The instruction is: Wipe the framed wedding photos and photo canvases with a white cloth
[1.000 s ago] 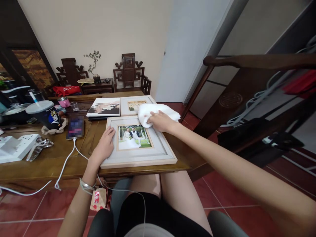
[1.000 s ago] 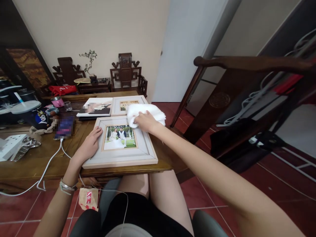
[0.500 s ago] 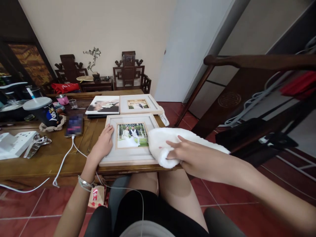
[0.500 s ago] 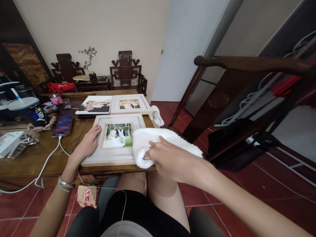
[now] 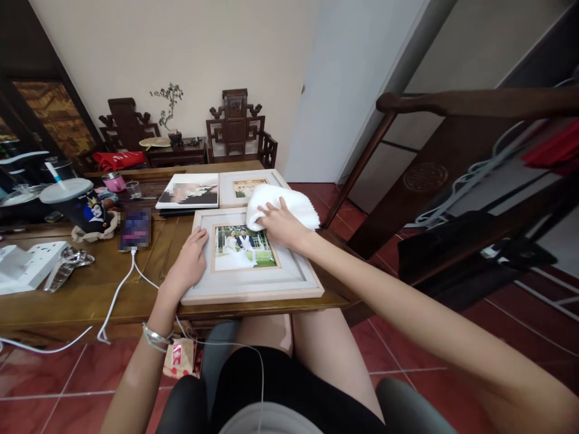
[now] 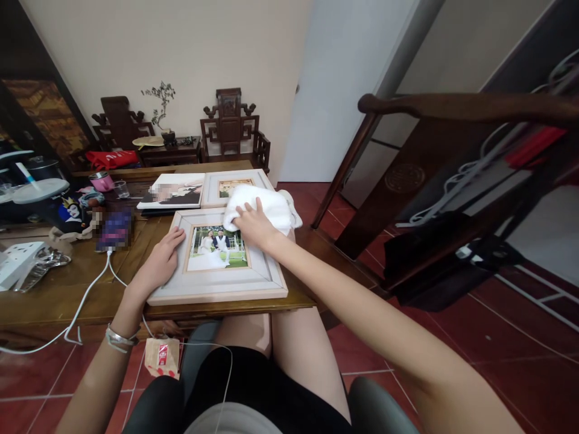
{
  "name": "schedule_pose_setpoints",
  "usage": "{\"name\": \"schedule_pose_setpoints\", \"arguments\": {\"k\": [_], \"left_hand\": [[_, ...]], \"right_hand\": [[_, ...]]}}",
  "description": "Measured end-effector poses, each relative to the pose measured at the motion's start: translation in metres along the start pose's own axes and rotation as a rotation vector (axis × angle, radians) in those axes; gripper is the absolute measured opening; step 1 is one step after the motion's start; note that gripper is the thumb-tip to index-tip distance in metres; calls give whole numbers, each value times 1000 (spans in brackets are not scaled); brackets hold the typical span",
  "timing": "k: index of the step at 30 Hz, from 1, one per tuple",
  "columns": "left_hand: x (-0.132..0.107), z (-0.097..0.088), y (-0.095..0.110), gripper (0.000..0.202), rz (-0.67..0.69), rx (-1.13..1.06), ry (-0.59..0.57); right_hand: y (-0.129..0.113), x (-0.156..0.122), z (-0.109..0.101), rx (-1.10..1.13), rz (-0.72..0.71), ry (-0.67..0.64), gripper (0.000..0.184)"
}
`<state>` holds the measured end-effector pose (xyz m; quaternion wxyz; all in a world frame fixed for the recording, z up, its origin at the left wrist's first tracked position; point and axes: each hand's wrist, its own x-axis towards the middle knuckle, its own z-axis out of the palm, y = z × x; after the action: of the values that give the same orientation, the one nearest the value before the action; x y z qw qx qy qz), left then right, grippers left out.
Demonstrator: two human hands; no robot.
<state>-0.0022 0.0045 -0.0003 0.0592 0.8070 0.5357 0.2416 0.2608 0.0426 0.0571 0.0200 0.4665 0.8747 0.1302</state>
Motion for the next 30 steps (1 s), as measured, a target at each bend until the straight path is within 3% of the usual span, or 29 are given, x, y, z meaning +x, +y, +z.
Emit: {"name": "schedule_pose_setpoints", "arguments": {"k": [4, 12, 15, 19, 24, 27, 30], "left_hand": [[0, 3, 2, 58, -14, 4, 7], [-2, 3, 5, 58, -58, -18, 0], [-2, 2, 6, 57, -58, 2, -17], [-2, 3, 7, 56, -54, 15, -15], [-1, 3, 3, 57, -33, 7, -19], [-1, 3, -3, 57, 11, 2, -7], [0, 3, -7, 56, 44, -4, 17]], "right_hand": [[-15, -32, -10, -11, -113, -52, 43], [-51, -108, -77, 191, -206, -350, 37], [-62, -114, -78, 267, -195, -308, 42], [-67, -94, -49, 275, -155, -164, 51], [-35, -33, -6, 183, -31, -3, 59], [-15, -3, 8, 95, -6, 47, 58], [-12, 1, 12, 28, -51, 33, 54]]}}
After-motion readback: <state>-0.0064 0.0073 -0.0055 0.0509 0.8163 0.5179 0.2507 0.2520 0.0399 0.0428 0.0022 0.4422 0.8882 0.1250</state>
